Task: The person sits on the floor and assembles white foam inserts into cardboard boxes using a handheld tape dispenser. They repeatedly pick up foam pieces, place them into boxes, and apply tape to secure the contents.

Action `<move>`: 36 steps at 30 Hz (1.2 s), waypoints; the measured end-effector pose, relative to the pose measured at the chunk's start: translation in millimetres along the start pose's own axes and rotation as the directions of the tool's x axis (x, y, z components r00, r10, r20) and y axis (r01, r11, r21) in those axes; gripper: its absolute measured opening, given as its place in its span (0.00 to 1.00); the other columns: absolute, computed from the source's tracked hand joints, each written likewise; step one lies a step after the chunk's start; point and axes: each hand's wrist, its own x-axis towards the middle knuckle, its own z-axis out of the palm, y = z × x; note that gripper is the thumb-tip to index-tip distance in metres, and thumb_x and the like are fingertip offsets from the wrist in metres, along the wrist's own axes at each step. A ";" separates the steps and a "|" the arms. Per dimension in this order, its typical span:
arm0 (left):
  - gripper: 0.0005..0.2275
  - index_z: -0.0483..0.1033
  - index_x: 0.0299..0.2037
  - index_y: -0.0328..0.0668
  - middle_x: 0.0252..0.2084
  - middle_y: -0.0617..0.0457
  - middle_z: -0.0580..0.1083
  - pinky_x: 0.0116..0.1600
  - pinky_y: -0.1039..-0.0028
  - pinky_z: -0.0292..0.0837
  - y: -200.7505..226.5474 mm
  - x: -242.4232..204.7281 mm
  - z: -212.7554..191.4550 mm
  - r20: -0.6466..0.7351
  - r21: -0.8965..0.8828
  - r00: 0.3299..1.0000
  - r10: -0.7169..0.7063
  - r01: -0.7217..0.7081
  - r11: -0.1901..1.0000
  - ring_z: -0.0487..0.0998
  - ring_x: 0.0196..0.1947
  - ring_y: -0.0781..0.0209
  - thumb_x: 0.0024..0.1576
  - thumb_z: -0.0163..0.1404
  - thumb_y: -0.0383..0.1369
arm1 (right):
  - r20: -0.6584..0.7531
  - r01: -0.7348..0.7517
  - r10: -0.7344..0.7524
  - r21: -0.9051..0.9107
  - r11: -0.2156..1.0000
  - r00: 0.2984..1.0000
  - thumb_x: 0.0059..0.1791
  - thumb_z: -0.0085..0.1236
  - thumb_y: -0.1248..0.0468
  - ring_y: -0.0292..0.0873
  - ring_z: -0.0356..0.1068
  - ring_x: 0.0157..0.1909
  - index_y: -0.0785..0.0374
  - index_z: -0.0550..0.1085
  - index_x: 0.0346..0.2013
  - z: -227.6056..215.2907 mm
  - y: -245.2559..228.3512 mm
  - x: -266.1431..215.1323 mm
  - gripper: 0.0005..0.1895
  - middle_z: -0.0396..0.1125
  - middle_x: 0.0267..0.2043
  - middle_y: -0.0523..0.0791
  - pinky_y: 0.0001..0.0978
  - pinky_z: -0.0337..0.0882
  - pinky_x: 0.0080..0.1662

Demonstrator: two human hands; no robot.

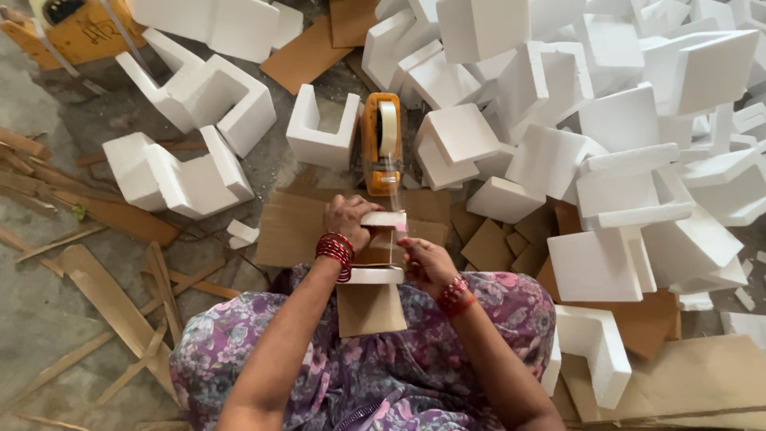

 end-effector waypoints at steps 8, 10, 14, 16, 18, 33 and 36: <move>0.24 0.85 0.43 0.66 0.44 0.67 0.78 0.55 0.67 0.63 1.5 -0.2 -3.5 0.055 0.015 0.998 -0.036 0.036 0.999 0.70 0.46 0.55 0.40 0.50 0.21 | -0.027 0.211 -0.271 -0.556 0.804 0.962 0.58 0.56 0.52 0.31 0.64 0.25 0.69 0.80 0.42 -61.4 -23.3 46.8 0.20 0.75 0.32 0.44 0.23 0.66 0.29; 0.24 0.85 0.43 0.66 0.44 0.66 0.78 0.55 0.67 0.63 0.6 0.3 -3.9 0.048 0.021 0.998 -0.034 0.033 0.999 0.70 0.47 0.55 0.40 0.50 0.21 | -0.112 0.031 -0.085 -0.418 0.908 0.990 0.54 0.54 0.54 0.30 0.58 0.23 0.59 0.81 0.43 -73.7 -8.8 70.8 0.14 0.77 0.36 0.40 0.23 0.62 0.27; 0.24 0.85 0.42 0.65 0.44 0.66 0.78 0.55 0.65 0.63 -0.2 2.2 0.7 0.034 0.014 0.999 -0.032 0.032 0.999 0.69 0.46 0.54 0.39 0.50 0.21 | -0.001 -0.229 0.232 -0.168 0.959 0.973 0.56 0.53 0.51 0.32 0.58 0.22 0.53 0.79 0.41 -87.0 29.2 112.7 0.12 0.76 0.37 0.38 0.25 0.61 0.26; 0.24 0.85 0.41 0.66 0.43 0.67 0.78 0.55 0.65 0.63 -0.8 -0.2 3.4 0.023 0.022 0.999 -0.033 0.033 0.999 0.69 0.47 0.54 0.39 0.51 0.22 | 0.027 -0.266 0.266 0.017 0.964 0.964 0.55 0.52 0.53 0.31 0.58 0.21 0.51 0.81 0.41 -91.7 44.6 124.6 0.12 0.75 0.34 0.37 0.25 0.61 0.26; 0.23 0.85 0.42 0.68 0.42 0.67 0.78 0.56 0.65 0.64 -3.0 1.7 1.5 0.006 0.062 1.000 -0.016 0.015 0.998 0.70 0.47 0.54 0.42 0.51 0.22 | -0.030 -0.240 0.247 0.153 0.959 0.968 0.55 0.52 0.55 0.32 0.58 0.22 0.52 0.80 0.41 -92.1 47.9 136.5 0.10 0.74 0.34 0.38 0.27 0.63 0.27; 0.22 0.84 0.44 0.68 0.43 0.65 0.77 0.56 0.65 0.64 -0.2 -1.2 -1.0 0.040 0.055 0.999 -0.013 0.011 0.998 0.70 0.48 0.53 0.43 0.53 0.23 | -0.589 0.357 -0.275 0.025 0.934 0.760 0.49 0.61 0.58 0.40 0.65 0.28 0.53 0.77 0.39 -115.5 49.7 124.9 0.07 0.71 0.33 0.39 0.36 0.64 0.29; 0.24 0.84 0.44 0.69 0.45 0.66 0.77 0.56 0.66 0.65 -1.4 -1.5 0.8 0.054 0.083 0.998 -0.027 0.023 0.996 0.70 0.47 0.55 0.42 0.51 0.21 | -0.599 0.398 -0.268 0.093 0.912 0.754 0.53 0.60 0.47 0.38 0.64 0.28 0.56 0.75 0.35 -125.7 33.0 127.9 0.16 0.66 0.29 0.39 0.34 0.61 0.27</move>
